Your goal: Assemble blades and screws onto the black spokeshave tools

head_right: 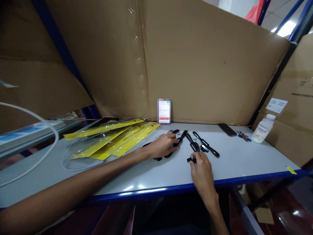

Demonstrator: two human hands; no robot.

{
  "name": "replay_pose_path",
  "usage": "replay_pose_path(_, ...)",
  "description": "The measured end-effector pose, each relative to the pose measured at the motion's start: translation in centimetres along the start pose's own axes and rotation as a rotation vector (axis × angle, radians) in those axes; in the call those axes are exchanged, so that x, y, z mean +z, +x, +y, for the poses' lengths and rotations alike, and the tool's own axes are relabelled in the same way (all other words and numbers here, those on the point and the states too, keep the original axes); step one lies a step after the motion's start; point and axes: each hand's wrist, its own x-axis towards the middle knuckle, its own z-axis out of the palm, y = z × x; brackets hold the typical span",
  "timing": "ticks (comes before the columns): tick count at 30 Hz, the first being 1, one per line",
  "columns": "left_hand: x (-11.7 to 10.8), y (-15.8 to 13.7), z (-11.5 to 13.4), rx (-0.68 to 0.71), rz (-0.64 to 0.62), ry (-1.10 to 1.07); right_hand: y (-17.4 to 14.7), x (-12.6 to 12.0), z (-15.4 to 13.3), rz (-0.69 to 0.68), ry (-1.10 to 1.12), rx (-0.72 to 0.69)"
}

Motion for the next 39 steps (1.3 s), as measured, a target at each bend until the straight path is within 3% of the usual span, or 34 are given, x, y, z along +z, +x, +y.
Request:
replay_pose_path(6,-1.1,-0.8,3.7,0.116,-0.016,-0.143,-0.1,-0.1,0.1,0.005,0.043,0.037)
replay_pose_path(12,-1.6,-1.5,5.7,0.072,-0.075,-0.189,-0.1,-0.2,-0.2,0.011,0.022,0.000)
replay_pose_path(20,-1.5,-1.4,5.6,-0.010,-0.113,-0.311,-0.2,-0.1,-0.5,-0.002,-0.038,-0.020)
replay_pose_path(29,-1.7,-1.2,5.3,-0.188,-0.177,-0.141,-0.1,-0.1,-0.6,0.031,-0.047,-0.015)
replay_pose_path(39,-2.4,-0.9,5.1,-0.218,-0.302,-0.214,1.8,-1.3,-0.4,0.118,0.133,0.015)
